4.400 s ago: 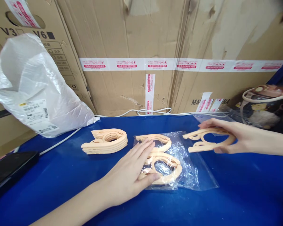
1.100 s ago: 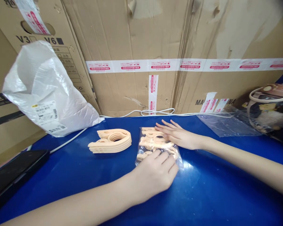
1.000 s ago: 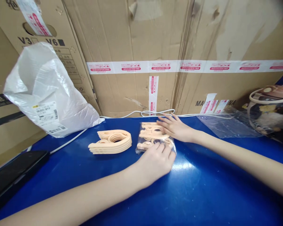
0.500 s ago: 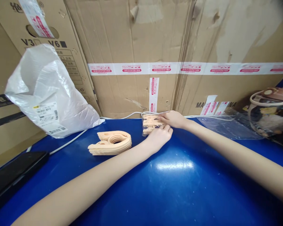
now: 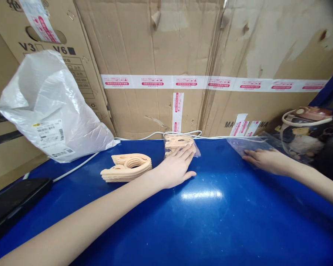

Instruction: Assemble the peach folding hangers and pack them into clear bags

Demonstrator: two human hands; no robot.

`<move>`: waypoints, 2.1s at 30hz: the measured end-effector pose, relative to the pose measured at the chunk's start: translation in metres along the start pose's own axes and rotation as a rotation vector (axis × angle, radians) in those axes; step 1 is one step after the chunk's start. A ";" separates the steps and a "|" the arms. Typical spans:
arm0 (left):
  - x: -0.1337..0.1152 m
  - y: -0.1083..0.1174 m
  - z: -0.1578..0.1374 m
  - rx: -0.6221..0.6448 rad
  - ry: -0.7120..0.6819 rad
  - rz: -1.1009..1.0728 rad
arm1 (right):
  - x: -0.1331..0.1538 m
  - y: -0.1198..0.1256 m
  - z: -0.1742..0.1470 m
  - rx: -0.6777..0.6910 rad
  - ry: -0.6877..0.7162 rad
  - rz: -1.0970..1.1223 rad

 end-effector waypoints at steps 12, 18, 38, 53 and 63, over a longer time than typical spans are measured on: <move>-0.053 0.033 -0.054 0.096 0.089 -0.302 | 0.190 0.083 -0.062 0.365 0.512 0.524; -0.049 0.034 -0.052 0.128 0.087 -0.386 | 0.096 0.033 -0.034 0.193 0.262 0.234; -0.052 0.034 -0.097 0.062 0.215 0.013 | 0.211 0.038 -0.082 -0.124 0.527 0.011; -0.018 0.052 -0.110 0.332 0.482 -0.390 | 0.113 0.008 -0.049 0.307 0.123 0.208; -0.020 0.064 -0.107 0.425 0.530 -0.407 | 0.144 0.026 -0.043 0.450 0.401 0.402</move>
Point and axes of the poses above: each hand's wrist, its own z-axis towards the middle knuckle, its own y-axis out of the back of the hand, x = y × z, the point moved 3 cm from there along z, towards the middle knuckle, and after that the axes turned 13 degrees about -x, right-handed, at the moved point
